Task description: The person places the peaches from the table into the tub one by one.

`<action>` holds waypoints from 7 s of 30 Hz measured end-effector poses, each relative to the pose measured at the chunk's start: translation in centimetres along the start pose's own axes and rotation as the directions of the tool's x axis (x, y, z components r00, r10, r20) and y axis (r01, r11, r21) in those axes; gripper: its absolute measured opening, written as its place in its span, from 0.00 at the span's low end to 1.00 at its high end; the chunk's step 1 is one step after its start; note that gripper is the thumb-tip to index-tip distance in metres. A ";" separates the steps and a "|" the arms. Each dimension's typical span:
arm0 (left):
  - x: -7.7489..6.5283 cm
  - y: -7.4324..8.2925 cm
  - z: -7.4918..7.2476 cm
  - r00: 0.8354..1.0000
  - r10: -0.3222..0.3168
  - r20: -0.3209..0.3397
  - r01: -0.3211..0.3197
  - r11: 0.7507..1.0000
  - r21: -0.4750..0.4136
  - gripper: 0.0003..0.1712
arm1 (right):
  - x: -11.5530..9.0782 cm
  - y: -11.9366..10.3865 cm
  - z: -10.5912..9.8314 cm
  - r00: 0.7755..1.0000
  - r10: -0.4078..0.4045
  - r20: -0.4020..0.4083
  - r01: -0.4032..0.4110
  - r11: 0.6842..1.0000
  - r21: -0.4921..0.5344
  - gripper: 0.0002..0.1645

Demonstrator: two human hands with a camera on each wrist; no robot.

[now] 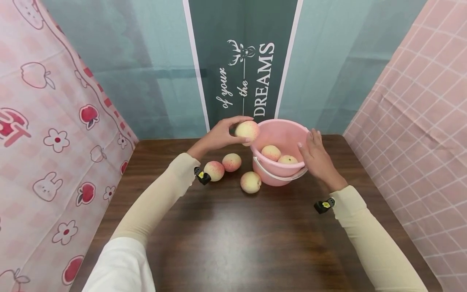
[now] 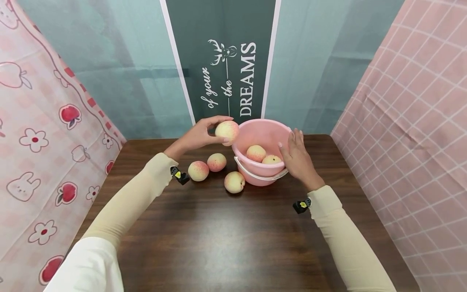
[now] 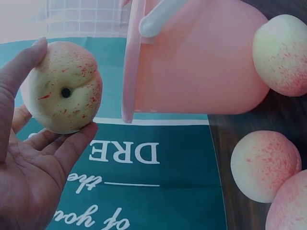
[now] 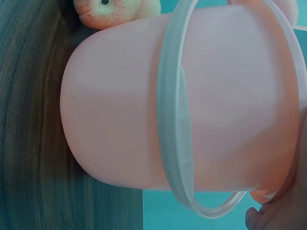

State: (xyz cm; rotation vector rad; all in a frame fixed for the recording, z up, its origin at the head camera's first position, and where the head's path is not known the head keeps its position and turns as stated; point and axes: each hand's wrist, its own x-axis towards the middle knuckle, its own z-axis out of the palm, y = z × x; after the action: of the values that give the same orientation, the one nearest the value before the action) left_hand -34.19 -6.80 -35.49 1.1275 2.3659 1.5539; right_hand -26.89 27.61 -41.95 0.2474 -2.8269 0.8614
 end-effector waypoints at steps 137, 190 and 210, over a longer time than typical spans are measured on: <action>-4.2 -5.4 2.6 1.000 0.006 0.020 -0.005 0.998 -0.057 0.29 | -0.1 -0.5 0.2 1.000 0.012 -0.007 -0.012 1.000 -0.026 0.49; -8.9 -11.3 2.9 0.974 -0.226 0.028 0.169 0.800 0.576 0.37 | 1.9 1.0 -1.5 0.998 0.002 0.057 -0.001 1.000 -0.007 0.49; -9.2 -11.4 2.6 0.957 -0.279 0.081 0.196 0.826 0.529 0.54 | 2.0 1.1 -1.6 0.997 0.002 0.072 -0.002 1.000 -0.004 0.48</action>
State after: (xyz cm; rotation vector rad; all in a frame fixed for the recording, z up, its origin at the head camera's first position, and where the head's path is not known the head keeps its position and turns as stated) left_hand -32.39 -12.88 -48.94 0.9258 2.7599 0.7314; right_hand -28.83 29.18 -40.77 0.2811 -2.8954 0.8645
